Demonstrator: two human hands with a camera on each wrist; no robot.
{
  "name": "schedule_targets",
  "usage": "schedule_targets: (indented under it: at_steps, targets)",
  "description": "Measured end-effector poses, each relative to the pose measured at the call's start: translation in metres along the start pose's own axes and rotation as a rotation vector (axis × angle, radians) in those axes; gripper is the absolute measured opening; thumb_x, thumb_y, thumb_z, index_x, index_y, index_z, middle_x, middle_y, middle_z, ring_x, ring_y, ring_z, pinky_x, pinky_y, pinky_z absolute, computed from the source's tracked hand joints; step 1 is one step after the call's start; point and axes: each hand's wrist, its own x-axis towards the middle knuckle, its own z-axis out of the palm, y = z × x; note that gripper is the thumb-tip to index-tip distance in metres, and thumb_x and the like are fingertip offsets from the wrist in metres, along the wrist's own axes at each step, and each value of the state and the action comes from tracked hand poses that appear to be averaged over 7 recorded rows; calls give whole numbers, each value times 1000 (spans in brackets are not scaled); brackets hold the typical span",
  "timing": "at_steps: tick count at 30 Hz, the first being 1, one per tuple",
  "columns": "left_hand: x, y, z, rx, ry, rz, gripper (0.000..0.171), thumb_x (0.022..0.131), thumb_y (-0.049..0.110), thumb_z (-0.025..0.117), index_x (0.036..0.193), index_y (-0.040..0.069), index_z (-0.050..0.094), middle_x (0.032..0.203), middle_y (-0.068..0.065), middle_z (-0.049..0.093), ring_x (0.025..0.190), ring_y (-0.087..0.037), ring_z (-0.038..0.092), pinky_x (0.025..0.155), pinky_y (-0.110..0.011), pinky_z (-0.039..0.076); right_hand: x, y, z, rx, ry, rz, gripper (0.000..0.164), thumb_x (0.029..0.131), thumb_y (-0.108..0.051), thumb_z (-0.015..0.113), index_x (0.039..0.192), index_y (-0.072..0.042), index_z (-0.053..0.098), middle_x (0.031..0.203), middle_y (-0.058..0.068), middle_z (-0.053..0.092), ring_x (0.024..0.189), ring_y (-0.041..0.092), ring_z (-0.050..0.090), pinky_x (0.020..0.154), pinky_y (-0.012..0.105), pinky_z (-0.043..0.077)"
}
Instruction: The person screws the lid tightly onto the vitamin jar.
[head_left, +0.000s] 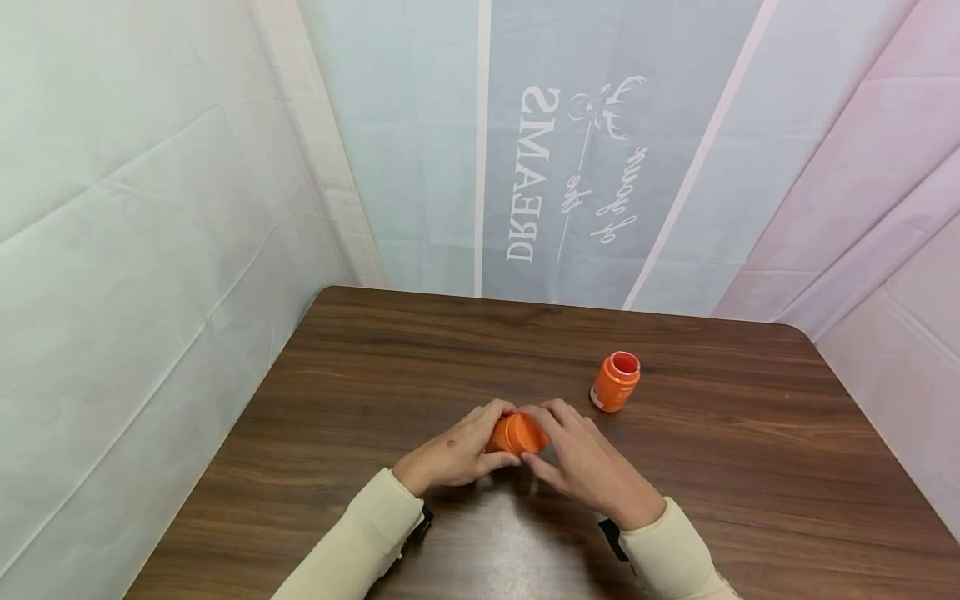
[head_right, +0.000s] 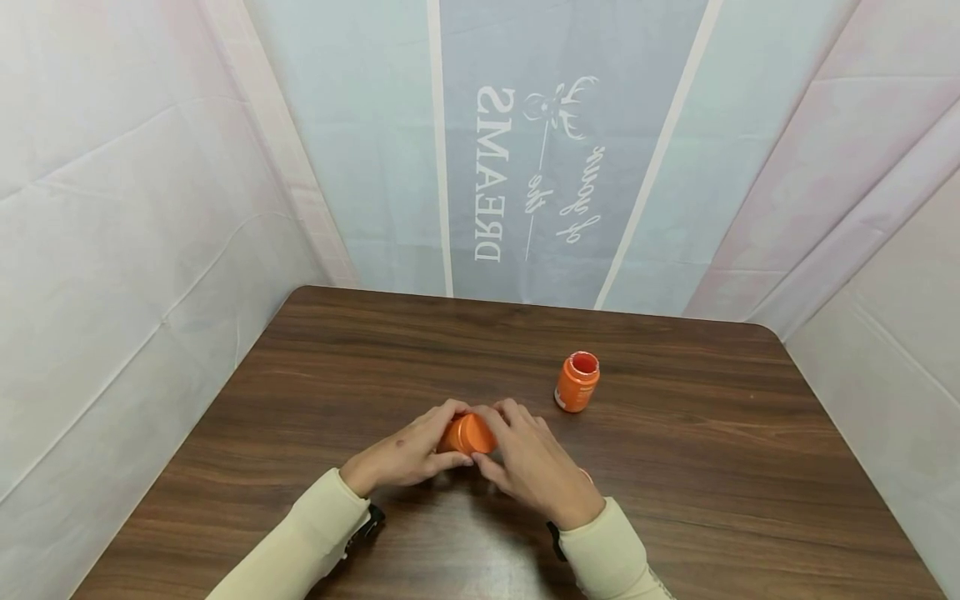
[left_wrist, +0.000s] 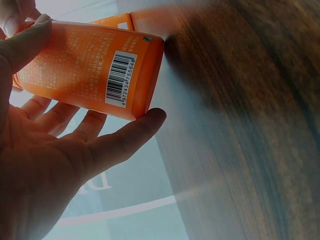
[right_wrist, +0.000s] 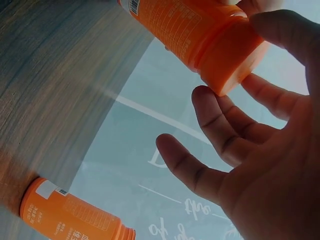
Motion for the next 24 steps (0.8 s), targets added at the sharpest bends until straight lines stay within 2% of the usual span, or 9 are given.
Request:
schedule_targets:
  at_steps: [5,9,14,24]
  targets:
    - [0,0,0,3,2,1,52,95,31,69,137,16,40,120,0,51,102,-13,49,84,-25,48,0,1,-1,-31,2,-28,64,81,-28,84,136,-12,56,124,9,57,105,21,60,80,46,49]
    - [0,-1,1,5,2,1,51,96,32,68,135,16,40,117,1,51,101,-13,49,83,-25,48,0,2,-1,-32,-11,-63,67,79,-19,85,138,-17,55,130,8,55,113,25,57,84,50,48]
    - [0,-1,1,8,3,7,51,96,32,68,135,16,40,116,1,51,101,-13,49,84,-25,48,-1,4,0,-22,-19,-68,62,78,-13,83,134,-16,57,125,6,55,109,24,57,81,46,48]
    - [0,-3,3,-3,11,16,51,95,31,68,135,16,41,115,2,51,100,-13,49,83,-25,47,-1,1,4,-2,3,-26,54,83,-19,81,131,-11,59,114,5,57,94,15,57,72,36,45]
